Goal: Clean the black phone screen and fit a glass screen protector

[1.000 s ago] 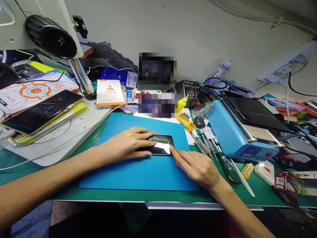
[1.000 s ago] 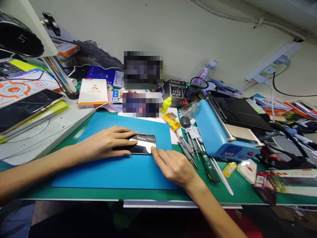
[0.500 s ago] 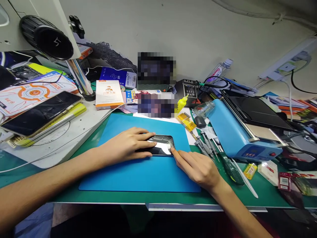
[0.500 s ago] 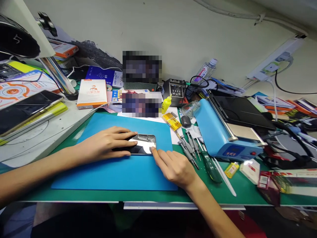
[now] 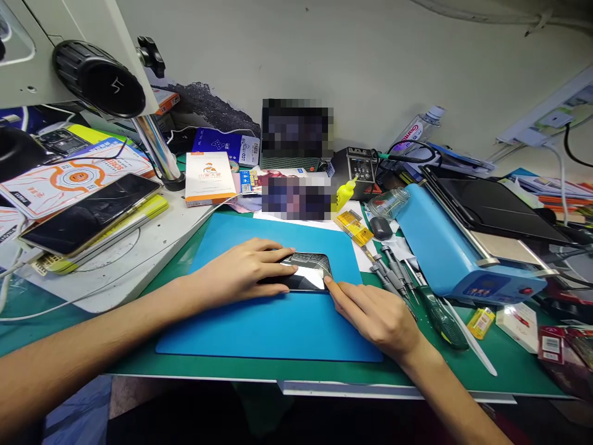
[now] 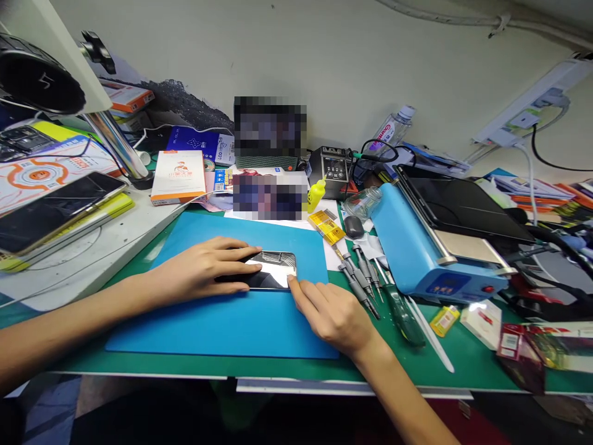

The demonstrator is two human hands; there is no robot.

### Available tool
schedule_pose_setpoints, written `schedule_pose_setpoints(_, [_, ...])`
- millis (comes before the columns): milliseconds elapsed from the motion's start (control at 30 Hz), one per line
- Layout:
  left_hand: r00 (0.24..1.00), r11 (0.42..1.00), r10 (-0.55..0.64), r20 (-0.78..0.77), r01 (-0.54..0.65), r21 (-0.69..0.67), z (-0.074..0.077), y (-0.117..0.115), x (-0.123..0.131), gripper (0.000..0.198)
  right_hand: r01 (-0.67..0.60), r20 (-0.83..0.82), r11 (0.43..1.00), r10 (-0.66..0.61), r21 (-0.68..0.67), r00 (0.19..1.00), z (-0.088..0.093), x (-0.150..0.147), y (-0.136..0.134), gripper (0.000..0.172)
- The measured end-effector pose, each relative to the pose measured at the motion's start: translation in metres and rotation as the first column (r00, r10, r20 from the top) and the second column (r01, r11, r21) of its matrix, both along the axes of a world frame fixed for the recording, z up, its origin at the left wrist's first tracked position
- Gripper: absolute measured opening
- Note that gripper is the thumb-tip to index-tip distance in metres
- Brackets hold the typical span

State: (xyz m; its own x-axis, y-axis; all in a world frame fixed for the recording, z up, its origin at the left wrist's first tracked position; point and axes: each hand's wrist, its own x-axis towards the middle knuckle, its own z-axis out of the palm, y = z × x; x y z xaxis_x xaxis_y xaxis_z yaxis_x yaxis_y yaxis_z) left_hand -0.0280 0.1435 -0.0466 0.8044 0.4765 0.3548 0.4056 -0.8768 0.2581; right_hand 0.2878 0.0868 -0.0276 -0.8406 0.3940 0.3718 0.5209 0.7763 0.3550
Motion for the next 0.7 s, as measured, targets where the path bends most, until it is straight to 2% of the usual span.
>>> schedule_pose_setpoints(367, [1.0,0.999,0.018,0.004,-0.018,-0.045,-0.0009,-0.0015,-0.0011,0.042,0.02,-0.017,1.0,-0.02,-0.01,1.0,0.0023,-0.0027,-0.0018,0.029])
schedule_pose_setpoints(700, [1.0,0.999,0.011,-0.009,-0.011,-0.041,0.0015,-0.0012,-0.0008,0.043,0.034,-0.067,0.996,-0.04,-0.078,0.997,0.0009,-0.0023,-0.0016,0.035])
